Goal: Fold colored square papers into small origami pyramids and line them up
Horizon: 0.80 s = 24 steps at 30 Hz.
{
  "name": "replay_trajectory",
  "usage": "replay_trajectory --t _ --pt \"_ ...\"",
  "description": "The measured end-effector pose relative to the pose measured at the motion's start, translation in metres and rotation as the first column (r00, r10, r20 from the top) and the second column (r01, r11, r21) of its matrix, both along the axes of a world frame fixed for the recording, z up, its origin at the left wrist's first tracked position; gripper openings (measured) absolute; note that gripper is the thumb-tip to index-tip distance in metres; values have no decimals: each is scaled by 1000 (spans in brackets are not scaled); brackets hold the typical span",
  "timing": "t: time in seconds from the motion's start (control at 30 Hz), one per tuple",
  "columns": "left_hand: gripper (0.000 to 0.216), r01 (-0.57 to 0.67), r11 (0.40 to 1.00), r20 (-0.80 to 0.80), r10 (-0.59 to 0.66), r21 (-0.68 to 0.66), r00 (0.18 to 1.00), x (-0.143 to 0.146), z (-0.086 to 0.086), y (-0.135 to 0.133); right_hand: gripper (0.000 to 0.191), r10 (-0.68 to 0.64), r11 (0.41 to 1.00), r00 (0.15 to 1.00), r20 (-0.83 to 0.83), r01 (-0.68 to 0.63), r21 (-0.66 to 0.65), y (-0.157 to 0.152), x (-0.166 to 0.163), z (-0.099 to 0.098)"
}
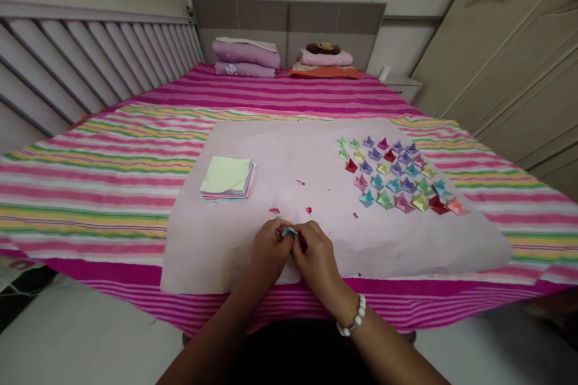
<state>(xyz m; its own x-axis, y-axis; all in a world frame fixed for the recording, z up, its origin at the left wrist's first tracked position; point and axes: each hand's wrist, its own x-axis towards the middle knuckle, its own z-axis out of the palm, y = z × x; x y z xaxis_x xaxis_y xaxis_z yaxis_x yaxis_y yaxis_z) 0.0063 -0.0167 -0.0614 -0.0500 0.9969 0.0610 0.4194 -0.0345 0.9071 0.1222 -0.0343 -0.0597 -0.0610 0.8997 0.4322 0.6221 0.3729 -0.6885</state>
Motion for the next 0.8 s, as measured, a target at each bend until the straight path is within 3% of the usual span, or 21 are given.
replay_trajectory --t 0.3,0.53,0.8 --pt "18 -31 992 -127 46 122 991 3 4 -5 31 -14 998 999 28 13 58 -5 -3 -8" --pt "24 3 992 -184 20 126 983 0 6 -7 16 -18 994 987 -159 1 -107 3 1 -6" --pt "36 33 976 -304 35 216 952 2 8 -15 14 -19 958 903 -429 -107 -268 8 1 -6"
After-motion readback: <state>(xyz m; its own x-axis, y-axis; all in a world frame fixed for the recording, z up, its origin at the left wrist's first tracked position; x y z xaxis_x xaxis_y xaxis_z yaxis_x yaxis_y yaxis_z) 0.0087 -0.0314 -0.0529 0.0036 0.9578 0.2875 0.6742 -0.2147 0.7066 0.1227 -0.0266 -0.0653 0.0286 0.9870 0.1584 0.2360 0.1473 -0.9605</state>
